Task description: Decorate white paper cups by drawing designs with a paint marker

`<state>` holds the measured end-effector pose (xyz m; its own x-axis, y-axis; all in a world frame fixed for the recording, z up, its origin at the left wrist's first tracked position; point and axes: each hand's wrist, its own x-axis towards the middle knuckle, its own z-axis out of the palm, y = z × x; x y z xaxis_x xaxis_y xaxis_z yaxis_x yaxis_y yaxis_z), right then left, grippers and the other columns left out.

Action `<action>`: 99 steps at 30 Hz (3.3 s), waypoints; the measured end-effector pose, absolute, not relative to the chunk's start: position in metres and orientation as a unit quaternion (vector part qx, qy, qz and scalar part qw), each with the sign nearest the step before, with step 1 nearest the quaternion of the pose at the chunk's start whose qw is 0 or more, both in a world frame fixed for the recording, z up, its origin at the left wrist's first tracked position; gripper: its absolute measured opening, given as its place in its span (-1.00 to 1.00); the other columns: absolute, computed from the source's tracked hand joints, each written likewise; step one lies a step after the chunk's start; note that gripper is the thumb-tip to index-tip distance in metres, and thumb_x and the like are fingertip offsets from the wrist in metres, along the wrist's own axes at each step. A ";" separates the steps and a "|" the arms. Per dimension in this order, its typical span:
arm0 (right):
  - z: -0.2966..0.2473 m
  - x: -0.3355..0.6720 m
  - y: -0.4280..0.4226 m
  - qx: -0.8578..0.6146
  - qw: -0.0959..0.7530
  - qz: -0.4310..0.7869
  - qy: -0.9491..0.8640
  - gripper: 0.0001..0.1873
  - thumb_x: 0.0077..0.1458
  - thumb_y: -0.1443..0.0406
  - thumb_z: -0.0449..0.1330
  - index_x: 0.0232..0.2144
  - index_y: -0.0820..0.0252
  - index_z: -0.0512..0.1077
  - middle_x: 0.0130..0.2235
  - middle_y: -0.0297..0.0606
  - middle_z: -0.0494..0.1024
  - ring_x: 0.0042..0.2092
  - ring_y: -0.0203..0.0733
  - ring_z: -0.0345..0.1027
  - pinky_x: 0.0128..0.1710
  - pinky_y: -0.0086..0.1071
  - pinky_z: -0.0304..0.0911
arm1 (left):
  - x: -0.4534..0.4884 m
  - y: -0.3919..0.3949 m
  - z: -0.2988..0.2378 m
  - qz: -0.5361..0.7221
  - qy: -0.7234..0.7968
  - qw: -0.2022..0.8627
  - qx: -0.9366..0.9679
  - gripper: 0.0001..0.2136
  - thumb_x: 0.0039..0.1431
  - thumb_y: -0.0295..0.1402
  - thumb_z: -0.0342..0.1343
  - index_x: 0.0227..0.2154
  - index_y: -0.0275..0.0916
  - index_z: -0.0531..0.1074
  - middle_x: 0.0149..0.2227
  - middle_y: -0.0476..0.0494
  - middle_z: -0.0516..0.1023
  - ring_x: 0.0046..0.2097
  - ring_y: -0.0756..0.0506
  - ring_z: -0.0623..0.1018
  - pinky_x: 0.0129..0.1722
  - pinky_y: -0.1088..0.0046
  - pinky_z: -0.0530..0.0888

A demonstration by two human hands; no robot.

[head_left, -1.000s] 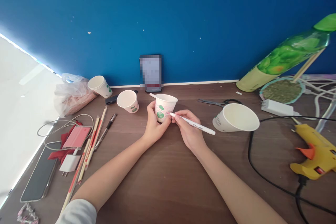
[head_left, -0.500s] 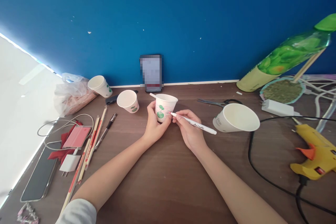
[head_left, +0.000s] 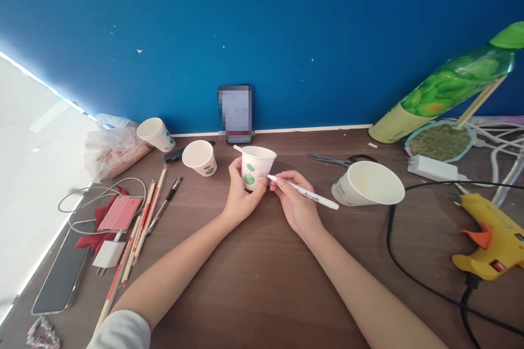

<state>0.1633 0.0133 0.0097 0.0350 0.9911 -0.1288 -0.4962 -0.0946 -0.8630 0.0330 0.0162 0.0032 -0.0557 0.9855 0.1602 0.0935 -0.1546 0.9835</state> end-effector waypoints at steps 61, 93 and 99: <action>0.007 0.164 0.011 -0.406 0.593 0.617 -0.320 -0.72 -0.22 0.14 0.44 -0.45 0.08 0.50 -0.40 -0.33 0.62 -0.27 -0.15 0.52 -0.03 -0.09 0.37 | 0.032 0.015 0.003 0.476 0.588 0.337 0.561 -0.36 -0.02 -0.23 0.29 0.10 -0.17 0.14 0.01 -0.23 0.26 0.14 -0.25 0.32 0.09 0.16 0.34; 0.000 0.164 0.012 -0.433 0.579 0.591 -0.357 -0.72 -0.18 0.11 0.41 -0.45 0.09 0.47 -0.36 -0.32 0.60 -0.29 -0.18 0.48 -0.14 -0.20 0.37 | 0.032 0.015 0.004 0.468 0.587 0.328 0.573 -0.33 -0.03 -0.25 0.29 0.12 -0.15 0.10 0.02 -0.23 0.22 0.12 -0.23 0.33 0.08 0.16 0.34; 0.005 0.164 0.011 -0.431 0.579 0.602 -0.341 -0.74 -0.20 0.14 0.42 -0.47 0.09 0.47 -0.39 -0.32 0.59 -0.29 -0.19 0.47 -0.13 -0.21 0.36 | 0.032 0.015 0.004 0.462 0.590 0.326 0.577 -0.33 -0.02 -0.27 0.29 0.12 -0.16 0.10 0.02 -0.23 0.22 0.12 -0.23 0.32 0.07 0.17 0.35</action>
